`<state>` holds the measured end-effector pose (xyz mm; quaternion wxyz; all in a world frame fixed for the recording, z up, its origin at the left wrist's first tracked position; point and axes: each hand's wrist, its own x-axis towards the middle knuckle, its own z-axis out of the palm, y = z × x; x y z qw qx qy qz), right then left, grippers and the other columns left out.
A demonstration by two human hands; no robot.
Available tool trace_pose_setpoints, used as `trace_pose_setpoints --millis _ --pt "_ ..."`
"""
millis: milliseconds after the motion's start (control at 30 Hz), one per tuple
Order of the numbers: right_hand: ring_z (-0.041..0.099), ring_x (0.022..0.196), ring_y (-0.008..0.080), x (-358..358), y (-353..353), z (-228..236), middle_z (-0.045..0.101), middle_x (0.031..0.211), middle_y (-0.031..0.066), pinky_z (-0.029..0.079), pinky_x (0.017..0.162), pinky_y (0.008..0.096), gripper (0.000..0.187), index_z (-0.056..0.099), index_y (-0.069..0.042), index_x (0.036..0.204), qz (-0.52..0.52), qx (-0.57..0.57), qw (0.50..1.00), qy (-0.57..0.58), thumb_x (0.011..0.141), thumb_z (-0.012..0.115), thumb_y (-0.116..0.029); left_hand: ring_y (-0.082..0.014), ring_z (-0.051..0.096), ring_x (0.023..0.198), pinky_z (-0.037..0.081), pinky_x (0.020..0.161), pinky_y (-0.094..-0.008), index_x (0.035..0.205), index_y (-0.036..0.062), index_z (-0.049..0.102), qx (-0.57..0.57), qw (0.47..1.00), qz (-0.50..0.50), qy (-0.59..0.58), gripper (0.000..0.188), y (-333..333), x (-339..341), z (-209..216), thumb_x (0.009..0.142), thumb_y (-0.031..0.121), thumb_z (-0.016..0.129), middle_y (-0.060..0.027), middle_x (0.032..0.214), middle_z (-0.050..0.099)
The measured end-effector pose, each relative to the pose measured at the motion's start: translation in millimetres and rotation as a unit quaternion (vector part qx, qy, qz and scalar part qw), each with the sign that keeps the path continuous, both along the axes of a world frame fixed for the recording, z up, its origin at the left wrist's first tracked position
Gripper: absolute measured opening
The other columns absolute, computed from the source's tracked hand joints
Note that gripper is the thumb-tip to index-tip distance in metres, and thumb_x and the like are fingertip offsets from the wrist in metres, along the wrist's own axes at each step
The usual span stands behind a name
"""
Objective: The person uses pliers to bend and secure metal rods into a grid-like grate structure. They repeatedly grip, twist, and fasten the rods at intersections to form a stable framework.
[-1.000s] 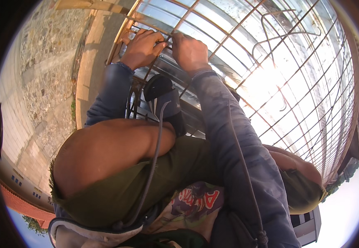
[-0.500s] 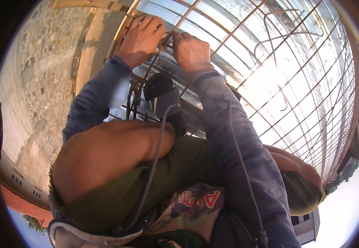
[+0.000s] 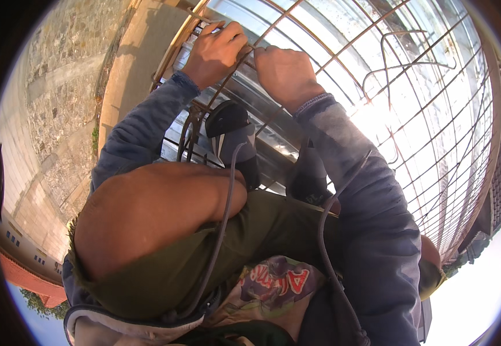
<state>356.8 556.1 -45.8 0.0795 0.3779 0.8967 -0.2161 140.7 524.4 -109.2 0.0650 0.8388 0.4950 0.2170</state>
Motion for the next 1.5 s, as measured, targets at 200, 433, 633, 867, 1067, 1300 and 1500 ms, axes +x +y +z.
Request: trace_pose_setpoints --millis 200,433,633,867,1067,1300,1500 --pt "0.074 0.102 0.0398 -30.7 72.3 -7.0 0.078 0.103 0.0193 0.058 0.092 0.0522 0.020 0.078 -0.007 0.110 0.047 -0.114 0.992 0.003 0.099 0.066 -0.016 -0.0296 0.073 0.092 0.048 0.115 -0.0476 0.106 0.0073 0.074 -0.054 0.997 0.050 0.008 0.018 -8.2 6.7 0.1 0.092 0.017 0.079 -0.0070 0.107 0.067" --pt "0.076 0.101 0.0389 -58.2 123.0 -14.9 0.078 0.103 0.0189 0.060 0.086 0.0515 0.029 0.080 -0.007 0.100 0.107 -0.127 0.985 -0.050 0.090 0.077 -0.034 -0.0267 0.073 0.102 0.045 0.121 -0.0501 0.111 0.0098 0.076 -0.069 0.991 0.094 -0.071 0.018 -12.8 15.8 0.1 0.095 0.018 0.078 -0.0036 0.113 0.073" --pt "0.074 0.105 0.0344 -46.6 113.3 -47.7 0.076 0.100 0.0169 0.057 0.088 0.0500 0.018 0.079 -0.007 0.101 0.218 0.103 0.970 -0.007 0.090 0.069 -0.018 -0.0216 0.065 0.124 0.034 0.124 -0.0511 0.118 0.0140 0.072 -0.074 0.995 0.073 0.011 0.019 -15.8 16.1 -6.2 0.099 0.016 0.073 -0.0007 0.110 0.075" --pt "0.075 0.082 0.0343 42.8 30.9 -35.7 0.074 0.087 0.0136 0.059 0.076 0.0502 0.035 0.072 -0.012 0.130 0.060 -0.047 0.996 0.047 0.097 0.061 -0.011 -0.0220 0.064 0.120 0.027 0.117 -0.0556 0.113 0.0138 0.069 -0.139 0.988 0.063 -0.016 0.014 -7.6 17.1 -9.6 0.100 0.013 0.067 -0.0009 0.105 0.075" --pt "0.074 0.076 0.0411 46.2 37.5 -74.1 0.075 0.082 0.0212 0.061 0.072 0.0524 0.057 0.056 -0.024 0.159 0.034 -0.087 0.995 0.044 0.104 0.048 -0.012 -0.0219 0.066 0.114 0.026 0.114 -0.0519 0.108 0.0135 0.066 -0.144 0.988 0.030 -0.049 0.007 2.3 15.1 -9.6 0.104 0.016 0.061 -0.0010 0.106 0.072" --pt "0.071 0.115 0.0265 33.2 21.3 -19.9 0.073 0.114 0.0092 0.057 0.101 0.0494 0.023 0.076 -0.010 0.115 0.105 0.101 0.988 -0.048 0.099 0.061 -0.017 -0.0260 0.067 0.111 0.033 0.114 -0.0526 0.108 0.0121 0.067 -0.137 0.990 0.033 -0.026 0.008 -1.9 11.2 -1.1 0.104 0.018 0.064 -0.0049 0.109 0.068" --pt "0.066 0.116 0.0260 37.8 61.5 -7.5 0.073 0.106 0.0090 0.044 0.117 0.0480 0.020 0.076 -0.006 0.113 0.125 0.000 0.990 0.067 0.102 0.063 -0.017 -0.0337 0.070 0.102 0.050 0.098 -0.0502 0.113 0.0097 0.070 -0.190 0.978 -0.037 0.074 0.015 22.3 14.2 23.1 0.102 0.019 0.066 -0.0097 0.106 0.066"
